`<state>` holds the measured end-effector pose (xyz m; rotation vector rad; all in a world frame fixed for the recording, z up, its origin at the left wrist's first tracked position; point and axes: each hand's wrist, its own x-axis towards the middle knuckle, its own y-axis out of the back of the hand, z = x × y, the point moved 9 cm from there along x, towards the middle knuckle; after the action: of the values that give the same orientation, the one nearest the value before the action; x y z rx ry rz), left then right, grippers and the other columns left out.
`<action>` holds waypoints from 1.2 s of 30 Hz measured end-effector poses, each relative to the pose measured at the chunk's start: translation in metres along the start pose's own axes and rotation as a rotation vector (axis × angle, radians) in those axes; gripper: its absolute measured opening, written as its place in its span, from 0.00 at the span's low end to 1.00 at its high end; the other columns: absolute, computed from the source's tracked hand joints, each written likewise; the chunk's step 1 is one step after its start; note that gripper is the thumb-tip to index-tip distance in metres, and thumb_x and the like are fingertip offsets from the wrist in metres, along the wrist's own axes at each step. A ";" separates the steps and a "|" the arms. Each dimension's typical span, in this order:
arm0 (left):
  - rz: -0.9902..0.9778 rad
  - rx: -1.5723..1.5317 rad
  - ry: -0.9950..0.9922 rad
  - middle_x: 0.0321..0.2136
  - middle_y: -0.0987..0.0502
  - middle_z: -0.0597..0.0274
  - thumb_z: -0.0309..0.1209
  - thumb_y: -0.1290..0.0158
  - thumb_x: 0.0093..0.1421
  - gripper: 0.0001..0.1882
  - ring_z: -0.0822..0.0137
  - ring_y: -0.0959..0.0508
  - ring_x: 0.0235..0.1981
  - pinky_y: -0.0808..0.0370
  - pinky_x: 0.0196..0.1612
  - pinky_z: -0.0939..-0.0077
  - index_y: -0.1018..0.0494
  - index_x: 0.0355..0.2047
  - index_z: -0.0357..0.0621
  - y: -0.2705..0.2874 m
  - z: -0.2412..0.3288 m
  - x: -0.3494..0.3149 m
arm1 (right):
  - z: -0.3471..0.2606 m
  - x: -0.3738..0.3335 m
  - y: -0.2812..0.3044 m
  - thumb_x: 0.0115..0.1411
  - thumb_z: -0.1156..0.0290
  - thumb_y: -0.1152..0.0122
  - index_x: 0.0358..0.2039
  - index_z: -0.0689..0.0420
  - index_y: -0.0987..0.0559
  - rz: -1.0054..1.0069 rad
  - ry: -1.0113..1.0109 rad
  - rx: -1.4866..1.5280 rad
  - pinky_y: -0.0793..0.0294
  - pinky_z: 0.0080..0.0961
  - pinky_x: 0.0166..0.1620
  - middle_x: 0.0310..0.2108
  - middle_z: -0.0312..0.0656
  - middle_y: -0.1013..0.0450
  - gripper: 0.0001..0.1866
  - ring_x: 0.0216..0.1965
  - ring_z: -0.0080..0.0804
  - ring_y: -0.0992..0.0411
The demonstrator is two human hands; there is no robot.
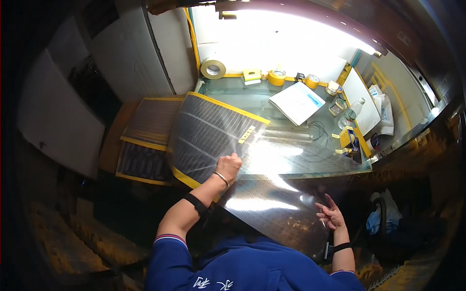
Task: Inspecting and organizing large sheets of material on a light box workstation and recording identification codes in a notebook.
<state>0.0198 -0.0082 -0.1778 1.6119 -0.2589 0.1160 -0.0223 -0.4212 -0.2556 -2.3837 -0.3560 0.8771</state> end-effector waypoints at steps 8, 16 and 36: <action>-0.043 -0.182 -0.310 0.25 0.26 0.55 0.23 0.54 0.50 0.05 0.60 0.21 0.25 0.24 0.26 0.70 0.28 0.23 0.43 0.018 0.113 0.011 | -0.001 -0.052 0.068 0.54 0.82 0.45 0.56 0.38 0.35 0.157 0.054 -0.007 0.27 0.25 0.21 0.44 0.50 0.28 0.31 0.24 0.33 0.29; 0.046 -0.335 -0.226 0.20 0.27 0.55 0.23 0.55 0.49 0.05 0.55 0.23 0.21 0.26 0.23 0.65 0.29 0.21 0.42 0.034 0.085 0.007 | -0.002 -0.065 0.094 0.55 0.78 0.43 0.59 0.42 0.40 0.121 -0.046 -0.048 0.24 0.27 0.20 0.44 0.54 0.29 0.33 0.27 0.40 0.23; 0.144 -0.426 -0.403 0.21 0.29 0.60 0.32 0.47 0.50 0.12 0.64 0.24 0.24 0.26 0.25 0.71 0.27 0.35 0.41 0.098 0.104 -0.059 | 0.162 0.114 -0.215 0.62 0.69 0.52 0.41 0.59 0.30 -0.330 -0.429 0.118 0.23 0.31 0.44 0.38 0.43 0.29 0.10 0.40 0.33 0.27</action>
<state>-0.0689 -0.1099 -0.1022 1.1792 -0.6658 -0.1500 -0.0547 -0.1322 -0.2871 -1.9403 -0.8137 1.2056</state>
